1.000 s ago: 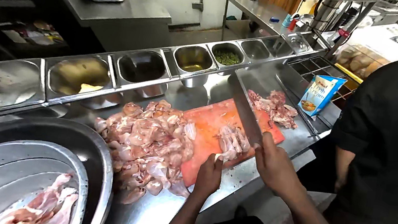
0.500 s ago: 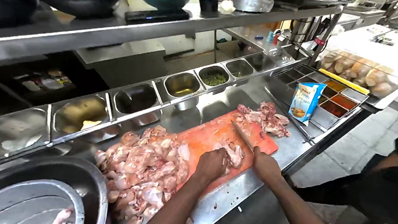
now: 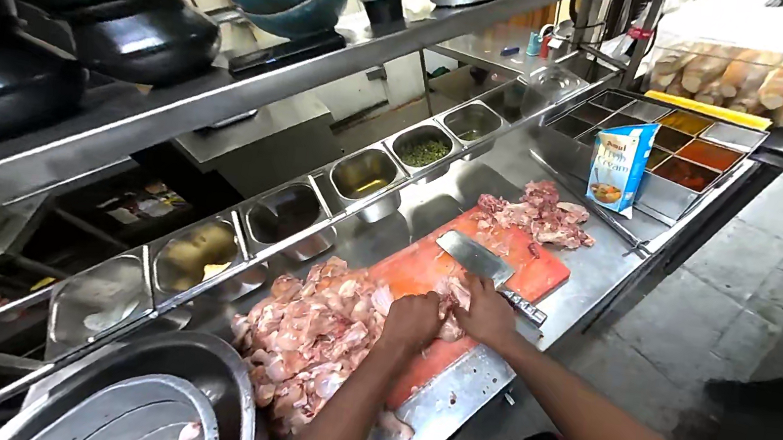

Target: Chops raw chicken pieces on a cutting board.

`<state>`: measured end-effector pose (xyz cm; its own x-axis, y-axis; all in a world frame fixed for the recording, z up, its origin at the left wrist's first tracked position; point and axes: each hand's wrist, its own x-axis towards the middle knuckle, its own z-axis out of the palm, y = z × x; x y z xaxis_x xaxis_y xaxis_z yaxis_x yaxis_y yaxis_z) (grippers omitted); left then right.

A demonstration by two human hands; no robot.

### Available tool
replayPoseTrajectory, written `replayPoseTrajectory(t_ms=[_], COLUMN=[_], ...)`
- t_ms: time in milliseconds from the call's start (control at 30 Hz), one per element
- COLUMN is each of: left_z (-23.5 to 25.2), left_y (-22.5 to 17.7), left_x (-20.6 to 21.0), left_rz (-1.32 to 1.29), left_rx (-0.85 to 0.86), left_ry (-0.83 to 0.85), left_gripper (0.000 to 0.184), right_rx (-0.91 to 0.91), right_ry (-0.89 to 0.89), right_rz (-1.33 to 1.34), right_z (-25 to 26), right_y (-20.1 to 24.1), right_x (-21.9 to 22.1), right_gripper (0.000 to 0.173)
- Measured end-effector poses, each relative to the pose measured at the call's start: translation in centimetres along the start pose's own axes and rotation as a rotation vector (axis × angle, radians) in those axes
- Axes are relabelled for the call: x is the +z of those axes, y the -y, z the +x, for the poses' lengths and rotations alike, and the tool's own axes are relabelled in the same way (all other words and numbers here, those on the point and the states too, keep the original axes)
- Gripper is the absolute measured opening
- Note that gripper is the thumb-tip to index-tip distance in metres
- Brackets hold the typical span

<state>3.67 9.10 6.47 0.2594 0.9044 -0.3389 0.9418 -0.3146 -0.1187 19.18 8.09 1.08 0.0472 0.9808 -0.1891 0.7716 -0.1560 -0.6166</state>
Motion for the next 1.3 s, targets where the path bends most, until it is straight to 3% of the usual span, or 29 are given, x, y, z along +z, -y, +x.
replayPoseTrajectory(t_ms=[167, 333, 433, 500, 567, 633, 700, 767, 867, 967, 1067, 1133, 1200, 1233, 1300], left_z=[-0.9, -2.1, -2.8, -2.8, -2.2, -1.5, -0.5, 0.7, 1.7, 0.9, 1.3, 1.8, 1.7, 1.4, 0.3], left_y=[0.8, 3.0, 6.2, 9.7, 13.9, 15.8, 15.0, 12.3, 6.2, 1.6, 1.1, 0.9, 0.4, 0.0, -0.3], left_x=[-1.4, -4.1, -6.9, -9.3, -10.8, -11.8, -12.0, -10.7, -9.0, -8.8, -5.7, -1.6, 2.8, 4.8, 7.6], left_rz=[0.052, -0.297, -0.361, -0.432, -0.396, -0.307, -0.249, -0.258, -0.443, -0.818, -1.091, -1.001, -0.787, -0.686, -0.607], left_rx=[0.05, 0.113, -0.017, -0.189, -0.29, -0.323, -0.304, -0.183, 0.053, 0.215, 0.141, 0.044, 0.056, 0.066, 0.061], left_ry=[0.119, 0.055, -0.014, -0.151, -0.283, -0.3, -0.186, -0.073, -0.005, 0.002, -0.228, -0.302, -0.227, -0.239, -0.405], left_gripper=[0.055, 0.051, 0.055, 0.061, 0.064, 0.065, 0.063, 0.06, 0.051, 0.036, 0.04, 0.049, 0.062, 0.058, 0.044], right_rx=[-0.067, -0.12, -0.176, -0.218, -0.232, -0.189, -0.126, -0.136, -0.39, -0.566, -0.518, -0.436, -0.298, -0.238, -0.19], right_ry=[-0.008, 0.022, 0.041, 0.031, 0.063, 0.142, 0.178, 0.098, 0.019, 0.042, -0.026, -0.149, -0.206, -0.212, -0.174], right_rz=[0.111, 0.31, 0.309, 0.303, 0.244, 0.075, -0.099, -0.149, -0.032, 0.119, 0.162, 0.084, -0.121, -0.19, -0.287], right_z=[0.8, 1.4, 1.8, 2.2, 2.1, 1.8, 1.3, 0.8, 1.4, 2.5, 4.5, 7.0, 9.0, 9.2, 7.7], right_y=[-0.5, -0.9, -1.6, -2.0, -2.0, -1.4, -0.2, 0.9, 2.2, 2.5, 1.3, -0.3, -1.9, -2.7, -3.8], right_x=[1.5, 1.3, 1.2, 1.3, 1.1, -0.6, -3.3, -5.3, -7.3, -7.9, -9.7, -11.1, -12.3, -12.4, -11.7], right_gripper=[0.064, 0.059, 0.054, 0.051, 0.05, 0.056, 0.066, 0.08, 0.091, 0.063, 0.031, 0.034, 0.057, 0.07, 0.07])
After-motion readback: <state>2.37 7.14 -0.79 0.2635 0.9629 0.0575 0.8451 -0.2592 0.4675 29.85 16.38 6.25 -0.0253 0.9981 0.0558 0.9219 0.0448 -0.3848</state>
